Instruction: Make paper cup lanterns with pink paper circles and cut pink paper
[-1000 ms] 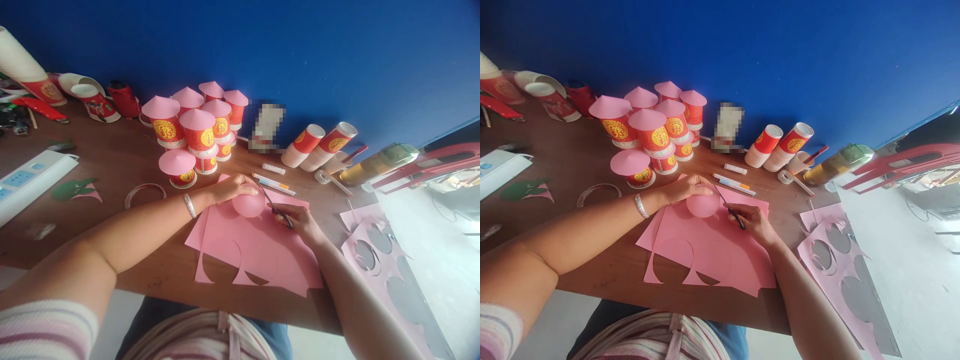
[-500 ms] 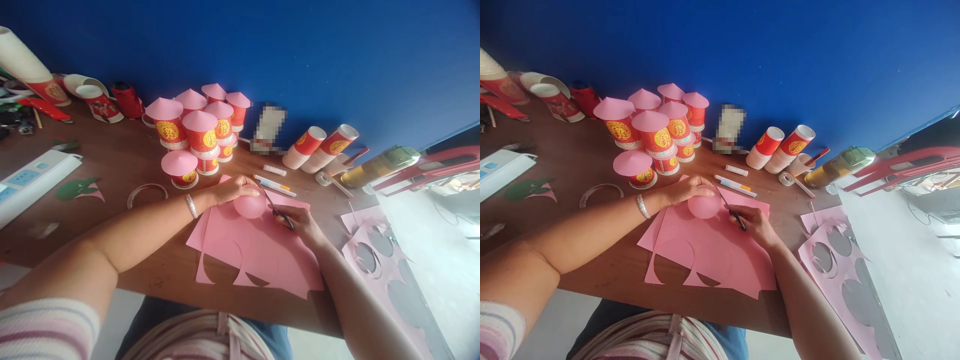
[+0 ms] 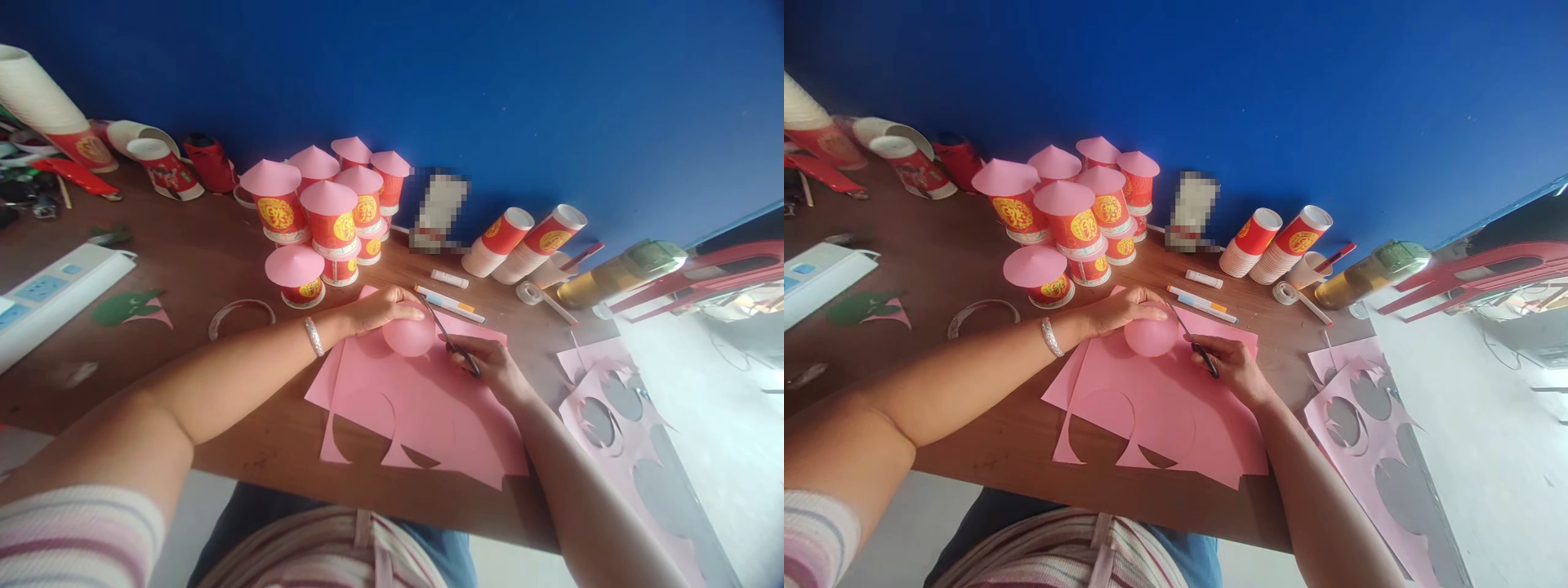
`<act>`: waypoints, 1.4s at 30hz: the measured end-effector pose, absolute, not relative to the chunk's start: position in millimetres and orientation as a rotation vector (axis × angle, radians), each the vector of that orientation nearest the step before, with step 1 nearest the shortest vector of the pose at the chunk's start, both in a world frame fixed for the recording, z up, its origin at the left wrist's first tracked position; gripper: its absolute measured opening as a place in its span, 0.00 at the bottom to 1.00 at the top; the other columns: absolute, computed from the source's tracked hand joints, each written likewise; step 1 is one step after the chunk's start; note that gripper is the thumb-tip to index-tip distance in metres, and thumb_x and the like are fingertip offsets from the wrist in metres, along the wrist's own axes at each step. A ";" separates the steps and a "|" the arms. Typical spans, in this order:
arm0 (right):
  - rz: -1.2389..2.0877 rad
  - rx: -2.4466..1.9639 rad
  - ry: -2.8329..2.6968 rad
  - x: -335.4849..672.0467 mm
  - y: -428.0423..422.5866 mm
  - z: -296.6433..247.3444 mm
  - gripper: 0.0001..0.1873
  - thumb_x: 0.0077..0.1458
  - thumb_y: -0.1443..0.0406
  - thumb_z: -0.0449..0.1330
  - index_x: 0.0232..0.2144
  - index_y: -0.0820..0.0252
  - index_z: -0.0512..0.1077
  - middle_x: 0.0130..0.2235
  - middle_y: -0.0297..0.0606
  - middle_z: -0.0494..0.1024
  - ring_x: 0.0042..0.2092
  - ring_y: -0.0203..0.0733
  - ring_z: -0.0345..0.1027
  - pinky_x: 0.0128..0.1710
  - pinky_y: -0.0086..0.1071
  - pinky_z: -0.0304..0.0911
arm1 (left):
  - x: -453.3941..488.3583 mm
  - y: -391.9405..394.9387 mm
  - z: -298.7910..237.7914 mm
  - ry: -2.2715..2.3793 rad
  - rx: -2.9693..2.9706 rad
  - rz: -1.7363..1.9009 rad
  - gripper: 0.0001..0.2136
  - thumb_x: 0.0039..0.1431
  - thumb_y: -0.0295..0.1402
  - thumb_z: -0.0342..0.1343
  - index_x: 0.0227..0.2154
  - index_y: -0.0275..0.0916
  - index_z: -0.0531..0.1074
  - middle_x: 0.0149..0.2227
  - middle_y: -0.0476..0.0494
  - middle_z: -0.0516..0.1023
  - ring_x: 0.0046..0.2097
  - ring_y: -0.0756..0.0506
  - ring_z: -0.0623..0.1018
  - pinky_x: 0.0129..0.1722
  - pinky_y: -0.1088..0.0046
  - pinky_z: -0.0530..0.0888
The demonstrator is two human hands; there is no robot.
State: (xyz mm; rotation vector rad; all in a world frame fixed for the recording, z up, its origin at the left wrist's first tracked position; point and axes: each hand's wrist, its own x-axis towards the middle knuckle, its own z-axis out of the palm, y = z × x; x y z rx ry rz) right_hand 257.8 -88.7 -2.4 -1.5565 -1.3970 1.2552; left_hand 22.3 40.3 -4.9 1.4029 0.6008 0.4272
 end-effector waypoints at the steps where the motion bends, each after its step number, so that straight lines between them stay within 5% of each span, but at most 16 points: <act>1: 1.251 -1.563 -1.402 257.6 -88.9 -1.7 0.29 0.50 0.48 0.72 0.48 0.59 0.85 0.31 0.36 0.75 0.30 0.35 0.58 0.30 0.33 0.60 | 22.3 40.3 -5.0 0.599 1.401 0.430 0.14 0.56 0.41 0.64 0.35 0.34 0.84 0.34 0.41 0.84 0.34 0.46 0.78 0.34 0.72 0.70; 35: 1.224 -1.509 -1.366 258.5 -85.8 -14.3 0.28 0.53 0.45 0.70 0.45 0.60 0.84 0.28 0.33 0.71 0.28 0.35 0.59 0.30 0.33 0.59 | 22.3 37.9 -3.3 0.606 1.445 0.513 0.15 0.58 0.44 0.64 0.36 0.35 0.84 0.37 0.40 0.85 0.38 0.44 0.80 0.38 0.70 0.73; 42: 1.086 -1.430 -1.293 253.5 -87.1 -15.3 0.33 0.54 0.39 0.67 0.47 0.58 0.77 0.29 0.34 0.73 0.29 0.38 0.62 0.28 0.33 0.57 | 25.0 30.6 -5.4 0.708 1.393 0.731 0.19 0.60 0.51 0.62 0.29 0.37 0.77 0.25 0.48 0.75 0.29 0.48 0.74 0.31 0.70 0.69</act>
